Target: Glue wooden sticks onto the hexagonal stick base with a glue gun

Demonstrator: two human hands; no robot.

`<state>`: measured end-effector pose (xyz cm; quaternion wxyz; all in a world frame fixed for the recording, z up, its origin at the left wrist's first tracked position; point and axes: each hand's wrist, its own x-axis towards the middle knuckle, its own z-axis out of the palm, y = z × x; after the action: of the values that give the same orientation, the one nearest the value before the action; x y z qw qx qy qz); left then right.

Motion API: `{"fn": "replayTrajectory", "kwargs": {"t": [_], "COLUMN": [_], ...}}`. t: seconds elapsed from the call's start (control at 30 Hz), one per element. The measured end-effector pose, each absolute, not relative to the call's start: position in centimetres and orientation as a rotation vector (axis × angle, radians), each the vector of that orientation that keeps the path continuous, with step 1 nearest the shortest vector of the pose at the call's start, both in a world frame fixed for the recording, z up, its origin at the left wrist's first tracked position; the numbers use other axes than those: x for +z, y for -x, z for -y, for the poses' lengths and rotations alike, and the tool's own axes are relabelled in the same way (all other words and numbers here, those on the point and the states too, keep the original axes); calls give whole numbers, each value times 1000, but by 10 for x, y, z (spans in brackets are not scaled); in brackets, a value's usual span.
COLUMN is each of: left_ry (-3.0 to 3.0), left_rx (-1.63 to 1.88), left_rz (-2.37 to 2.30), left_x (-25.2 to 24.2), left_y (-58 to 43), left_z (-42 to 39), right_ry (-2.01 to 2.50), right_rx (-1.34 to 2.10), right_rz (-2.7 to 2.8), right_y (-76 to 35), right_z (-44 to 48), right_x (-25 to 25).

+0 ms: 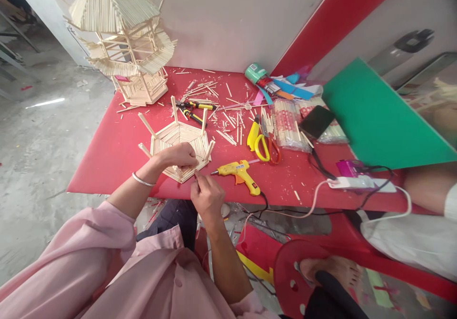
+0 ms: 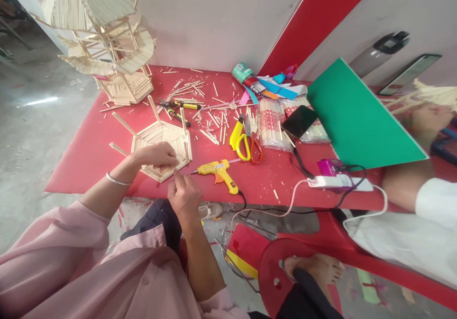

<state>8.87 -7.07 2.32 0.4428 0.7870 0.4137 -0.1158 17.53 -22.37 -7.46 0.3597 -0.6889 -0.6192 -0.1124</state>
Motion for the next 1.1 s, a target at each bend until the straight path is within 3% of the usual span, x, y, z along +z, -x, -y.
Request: {"fn": "replayTrajectory", "kwargs": {"t": [0.93, 1.1], "left_ry": [-1919, -1988], "left_rx": [-287, -281], "left_rz": [-1018, -983], "left_x": [22, 21], "left_y": [-89, -87], "left_z": [70, 71], "right_ry": [1804, 2013], "right_rx": [-172, -47], "right_rz": [1588, 1554], "right_y": [-177, -180], "right_z": [224, 221], "right_x": [-72, -56]}}
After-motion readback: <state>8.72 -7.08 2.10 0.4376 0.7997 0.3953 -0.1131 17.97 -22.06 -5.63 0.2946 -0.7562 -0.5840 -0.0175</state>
